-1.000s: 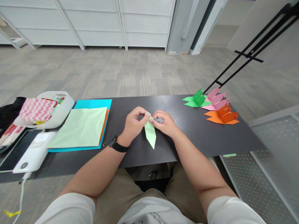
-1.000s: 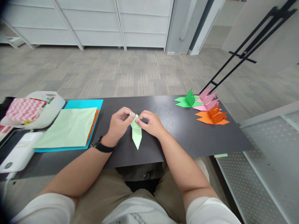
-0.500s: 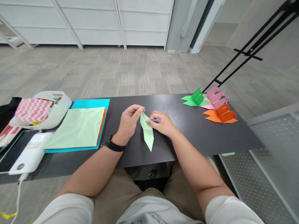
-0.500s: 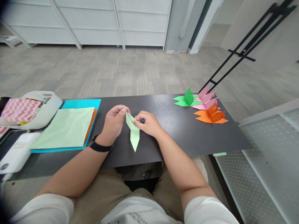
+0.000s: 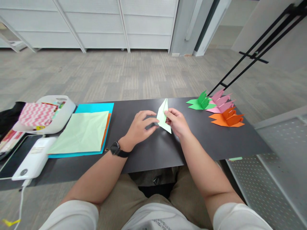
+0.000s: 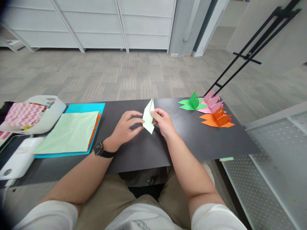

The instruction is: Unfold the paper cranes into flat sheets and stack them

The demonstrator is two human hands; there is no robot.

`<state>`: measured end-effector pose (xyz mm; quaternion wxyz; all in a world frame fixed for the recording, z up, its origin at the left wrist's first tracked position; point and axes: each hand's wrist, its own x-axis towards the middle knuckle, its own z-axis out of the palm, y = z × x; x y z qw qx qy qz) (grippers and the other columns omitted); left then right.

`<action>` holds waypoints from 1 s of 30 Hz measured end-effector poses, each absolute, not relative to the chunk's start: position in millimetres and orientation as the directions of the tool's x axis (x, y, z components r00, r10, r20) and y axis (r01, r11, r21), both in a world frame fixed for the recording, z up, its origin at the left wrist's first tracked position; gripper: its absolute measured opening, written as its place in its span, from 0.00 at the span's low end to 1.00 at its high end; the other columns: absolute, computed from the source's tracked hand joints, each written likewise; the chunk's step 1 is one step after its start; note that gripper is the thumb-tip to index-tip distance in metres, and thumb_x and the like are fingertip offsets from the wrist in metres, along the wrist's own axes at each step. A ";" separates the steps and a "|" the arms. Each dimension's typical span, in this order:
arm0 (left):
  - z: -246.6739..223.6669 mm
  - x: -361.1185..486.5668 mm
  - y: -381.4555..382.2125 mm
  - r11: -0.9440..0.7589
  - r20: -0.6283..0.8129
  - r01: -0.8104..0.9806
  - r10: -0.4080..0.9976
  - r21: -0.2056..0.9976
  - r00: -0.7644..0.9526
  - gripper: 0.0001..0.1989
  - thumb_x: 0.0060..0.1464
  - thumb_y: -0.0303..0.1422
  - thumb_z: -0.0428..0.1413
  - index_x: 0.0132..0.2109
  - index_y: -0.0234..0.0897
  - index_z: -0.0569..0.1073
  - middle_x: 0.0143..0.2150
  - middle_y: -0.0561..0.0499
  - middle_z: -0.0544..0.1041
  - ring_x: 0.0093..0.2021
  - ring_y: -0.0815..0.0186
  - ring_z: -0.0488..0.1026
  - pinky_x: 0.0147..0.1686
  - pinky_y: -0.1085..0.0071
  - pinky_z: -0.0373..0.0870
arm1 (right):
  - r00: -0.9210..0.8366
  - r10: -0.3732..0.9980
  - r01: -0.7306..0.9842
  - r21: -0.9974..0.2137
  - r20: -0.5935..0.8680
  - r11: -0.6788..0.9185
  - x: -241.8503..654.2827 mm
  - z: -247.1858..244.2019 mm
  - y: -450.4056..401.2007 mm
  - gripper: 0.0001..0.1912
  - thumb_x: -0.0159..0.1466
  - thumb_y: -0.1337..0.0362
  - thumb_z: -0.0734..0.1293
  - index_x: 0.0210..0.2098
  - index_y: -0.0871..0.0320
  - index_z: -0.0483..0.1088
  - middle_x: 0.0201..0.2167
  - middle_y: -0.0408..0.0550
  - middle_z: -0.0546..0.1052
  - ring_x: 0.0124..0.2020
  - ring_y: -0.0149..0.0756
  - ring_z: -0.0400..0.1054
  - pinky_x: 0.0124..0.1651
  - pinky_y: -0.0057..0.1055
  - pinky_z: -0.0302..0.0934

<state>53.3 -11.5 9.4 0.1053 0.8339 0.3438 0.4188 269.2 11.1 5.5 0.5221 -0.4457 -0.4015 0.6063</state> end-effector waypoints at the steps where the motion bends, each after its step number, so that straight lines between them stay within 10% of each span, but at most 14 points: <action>1: 9.3 53.6 -11.3 -0.736 0.624 0.481 0.669 0.477 0.405 0.07 0.64 0.31 0.63 0.48 0.45 0.82 0.54 0.45 0.82 0.56 0.55 0.79 0.58 0.54 0.72 | -0.071 0.990 -0.269 -0.954 -0.118 -0.133 268.0 6.1 10.2 0.25 0.49 0.43 0.84 0.32 0.54 0.75 0.24 0.37 0.74 0.24 0.27 0.65 0.26 0.25 0.61; 13: 5.5 54.4 -7.6 -0.519 0.506 0.194 0.855 0.832 0.115 0.05 0.68 0.36 0.60 0.45 0.41 0.80 0.40 0.49 0.81 0.40 0.64 0.78 0.43 0.66 0.75 | -0.292 0.952 -0.326 -0.926 -0.094 -0.191 267.2 11.8 5.3 0.27 0.53 0.44 0.83 0.43 0.52 0.76 0.31 0.40 0.80 0.29 0.29 0.74 0.31 0.25 0.69; 30: -10.8 64.6 -4.2 -0.193 0.214 -0.138 0.964 0.971 0.156 0.20 0.54 0.39 0.73 0.48 0.40 0.74 0.39 0.50 0.81 0.35 0.67 0.81 0.38 0.69 0.80 | -0.277 0.958 -0.289 -0.945 -0.070 -0.152 265.8 7.6 4.9 0.25 0.52 0.47 0.84 0.41 0.52 0.78 0.31 0.40 0.79 0.30 0.30 0.72 0.33 0.28 0.70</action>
